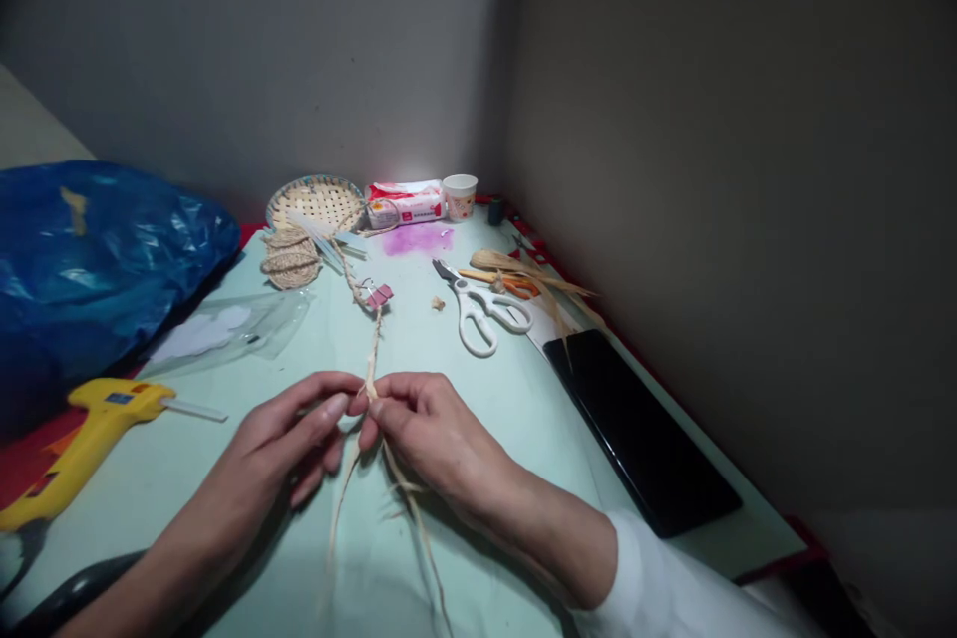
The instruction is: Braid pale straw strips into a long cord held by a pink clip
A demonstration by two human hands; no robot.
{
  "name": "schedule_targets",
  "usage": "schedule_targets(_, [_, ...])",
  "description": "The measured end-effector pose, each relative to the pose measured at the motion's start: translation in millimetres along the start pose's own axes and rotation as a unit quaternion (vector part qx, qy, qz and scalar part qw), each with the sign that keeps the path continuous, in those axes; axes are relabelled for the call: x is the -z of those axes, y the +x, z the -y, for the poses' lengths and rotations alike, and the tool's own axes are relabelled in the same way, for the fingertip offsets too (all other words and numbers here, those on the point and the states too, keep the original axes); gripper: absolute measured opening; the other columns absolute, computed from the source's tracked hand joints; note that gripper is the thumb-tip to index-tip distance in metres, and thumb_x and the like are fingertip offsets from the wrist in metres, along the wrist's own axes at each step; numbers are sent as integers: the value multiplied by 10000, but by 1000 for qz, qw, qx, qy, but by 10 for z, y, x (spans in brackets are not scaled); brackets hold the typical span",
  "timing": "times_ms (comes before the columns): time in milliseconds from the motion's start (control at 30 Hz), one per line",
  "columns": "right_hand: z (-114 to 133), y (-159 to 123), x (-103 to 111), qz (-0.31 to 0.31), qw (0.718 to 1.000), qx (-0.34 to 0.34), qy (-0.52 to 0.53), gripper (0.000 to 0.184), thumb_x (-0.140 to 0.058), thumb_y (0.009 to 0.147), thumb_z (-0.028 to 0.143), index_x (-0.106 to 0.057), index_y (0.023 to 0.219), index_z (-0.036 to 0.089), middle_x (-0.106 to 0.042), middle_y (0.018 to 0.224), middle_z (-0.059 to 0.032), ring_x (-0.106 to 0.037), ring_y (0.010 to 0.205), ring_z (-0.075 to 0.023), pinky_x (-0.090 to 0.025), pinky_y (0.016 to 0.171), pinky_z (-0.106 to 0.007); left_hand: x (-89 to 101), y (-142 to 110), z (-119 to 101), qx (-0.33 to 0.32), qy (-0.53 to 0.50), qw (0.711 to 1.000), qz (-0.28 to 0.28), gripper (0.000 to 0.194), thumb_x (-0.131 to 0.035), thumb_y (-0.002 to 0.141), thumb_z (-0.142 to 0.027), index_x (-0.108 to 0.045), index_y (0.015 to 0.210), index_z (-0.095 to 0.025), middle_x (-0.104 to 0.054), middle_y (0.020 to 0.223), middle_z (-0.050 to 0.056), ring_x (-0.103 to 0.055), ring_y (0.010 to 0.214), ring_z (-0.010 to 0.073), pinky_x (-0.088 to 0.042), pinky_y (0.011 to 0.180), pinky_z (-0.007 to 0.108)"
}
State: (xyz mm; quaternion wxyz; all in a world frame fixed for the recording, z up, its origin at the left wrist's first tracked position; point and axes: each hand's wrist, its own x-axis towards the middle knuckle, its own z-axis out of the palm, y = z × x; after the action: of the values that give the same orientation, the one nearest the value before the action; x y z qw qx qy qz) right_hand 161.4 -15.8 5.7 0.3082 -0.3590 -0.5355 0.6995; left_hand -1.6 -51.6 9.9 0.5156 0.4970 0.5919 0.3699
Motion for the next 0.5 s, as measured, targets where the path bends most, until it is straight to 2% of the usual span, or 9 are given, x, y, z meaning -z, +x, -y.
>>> schedule_targets(67, [-24,1,1,10,999,26,-21,220,-507,889,236,-604,721,133,-564,646,-9,-444,577,-93,-334,556,-214,-12,69,6,63,-84,990,93,254,-542,860,-440,-541,828,-188,-476,577,-54,-267,373,46,-184,345,189])
schedule_targets(133, [-58,-2,7,18,997,44,-66,216,-477,901,225,-607,753,135,-617,731,-34,-510,668,-115,-384,638,-228,-41,98,16,88,-116,982,124,261,-562,853,-413,-504,762,-176,-436,584,-67,-175,383,20,-114,346,173])
schedule_targets(233, [-103,-27,21,17,982,57,-181,238,-428,929,236,-587,772,153,-629,749,-28,-534,698,-126,-391,669,-241,-72,85,22,105,-130,979,116,237,-594,840,-392,-506,811,-173,-399,578,-89,-125,409,14,-80,360,160])
schedule_targets(367, [-105,-79,35,-28,953,64,-295,151,-420,939,249,-550,921,175,-620,736,-13,-524,685,-135,-372,641,-249,-76,63,24,106,-118,984,77,257,-631,813,-386,-494,927,-201,-309,516,-136,-118,385,18,-102,348,148])
schedule_targets(500, [-74,-98,47,-48,940,36,-336,113,-439,920,250,-524,903,178,-638,791,-36,-521,680,-143,-349,598,-252,-73,80,37,120,-90,986,77,250,-613,814,-407,-499,797,-185,-295,494,-128,-156,354,11,-102,340,153])
